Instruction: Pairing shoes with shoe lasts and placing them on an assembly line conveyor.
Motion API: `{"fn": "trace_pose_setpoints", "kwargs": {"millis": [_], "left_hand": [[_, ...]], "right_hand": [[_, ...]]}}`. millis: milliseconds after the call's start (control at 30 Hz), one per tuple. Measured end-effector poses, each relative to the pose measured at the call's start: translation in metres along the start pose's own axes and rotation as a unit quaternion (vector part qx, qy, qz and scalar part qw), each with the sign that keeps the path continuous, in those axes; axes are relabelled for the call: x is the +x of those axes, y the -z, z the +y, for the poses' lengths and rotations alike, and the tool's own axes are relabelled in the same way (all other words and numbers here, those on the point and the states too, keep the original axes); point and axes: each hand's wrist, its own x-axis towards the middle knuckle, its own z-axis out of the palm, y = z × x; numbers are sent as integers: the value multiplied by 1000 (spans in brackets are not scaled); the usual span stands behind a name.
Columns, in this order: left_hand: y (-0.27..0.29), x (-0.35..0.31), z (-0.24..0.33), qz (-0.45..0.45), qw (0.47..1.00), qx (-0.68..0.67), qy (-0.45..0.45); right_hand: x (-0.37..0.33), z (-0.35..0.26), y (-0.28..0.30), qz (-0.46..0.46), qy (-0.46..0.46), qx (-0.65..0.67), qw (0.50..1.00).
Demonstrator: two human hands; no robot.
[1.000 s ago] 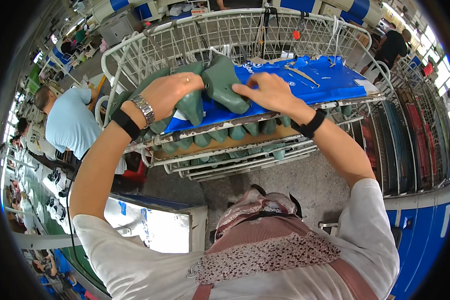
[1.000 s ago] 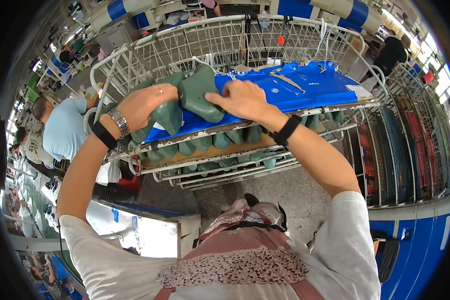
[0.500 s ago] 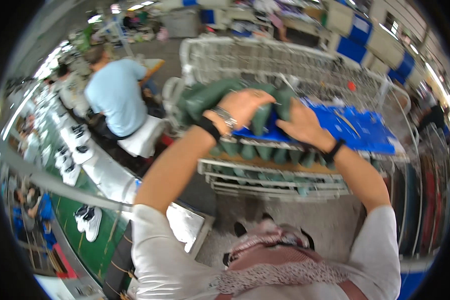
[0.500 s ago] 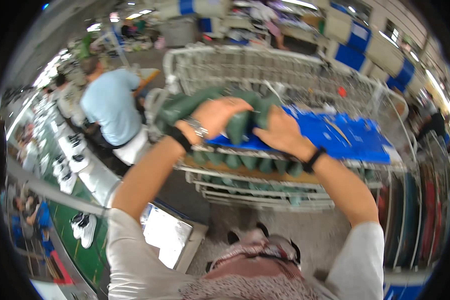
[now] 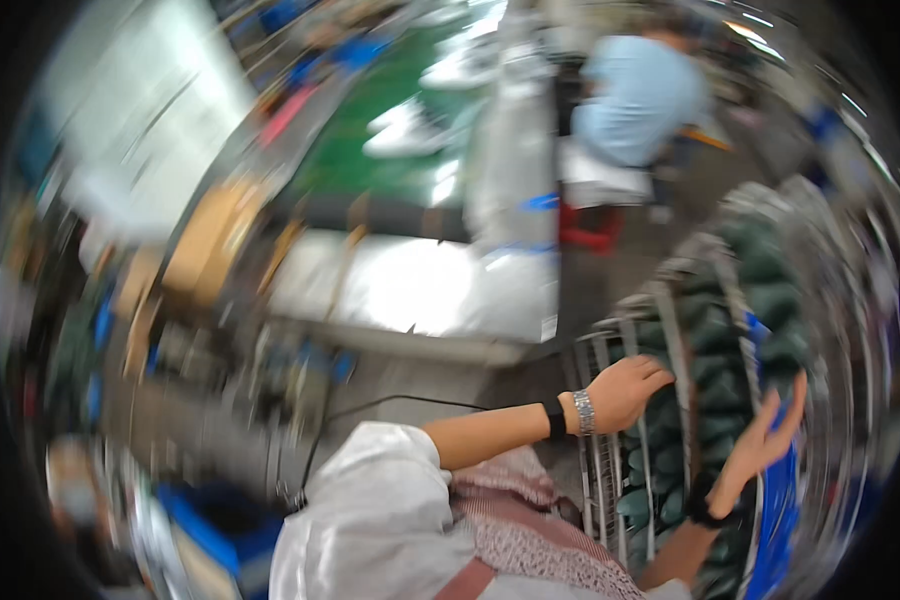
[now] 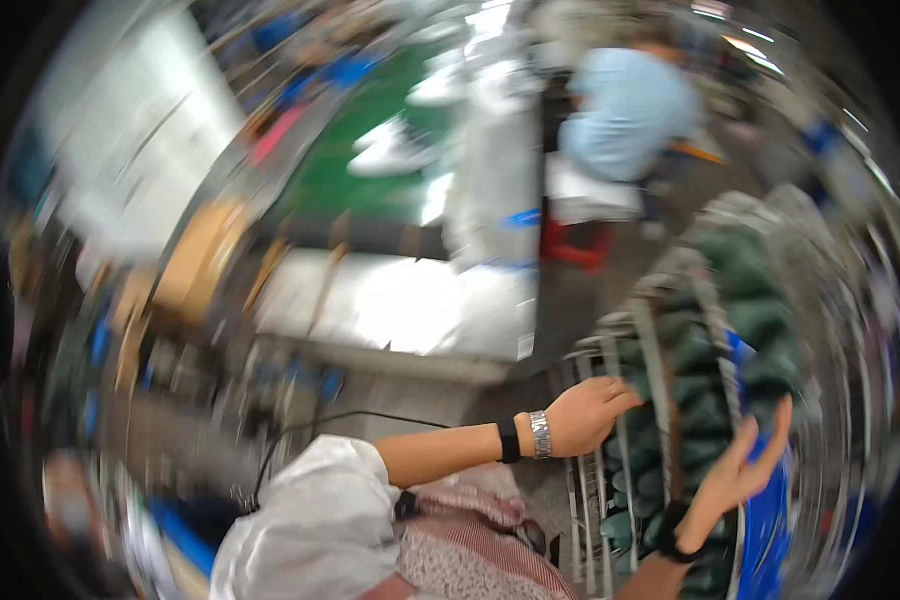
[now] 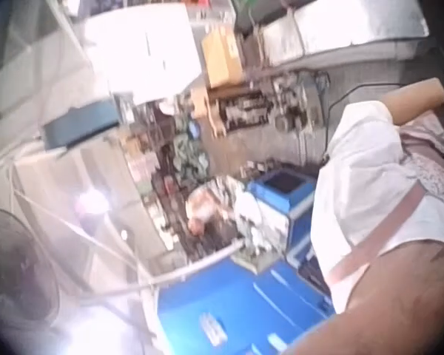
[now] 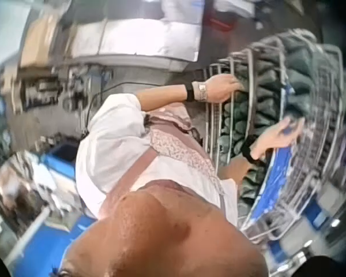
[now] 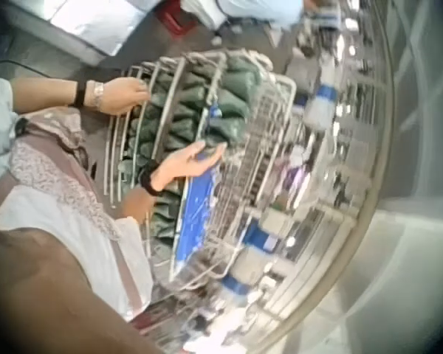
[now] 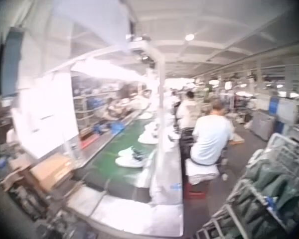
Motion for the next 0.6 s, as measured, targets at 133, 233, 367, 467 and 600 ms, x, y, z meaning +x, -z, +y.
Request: {"fn": "trace_pose_setpoints", "kwargs": {"millis": [133, 233, 367, 467, 600], "left_hand": [[20, -249, -26, -58, 916, 64, 392], [61, -397, 31, 97, 777, 118, 611], [82, -593, 125, 405, 527, 190, 723], [109, -725, 206, 474, 373, 186, 775], [193, -895, 324, 542, 194, 226, 786]], "right_hand": [[-110, -13, -86, -229, -86, 231, 942], [-196, -25, -151, -502, -210, 305, 782], [-285, -113, -173, -714, -90, 318, 617], [-341, -208, -179, -788, -15, 306, 534], [-427, -368, -182, -826, 166, 293, 452]]}}
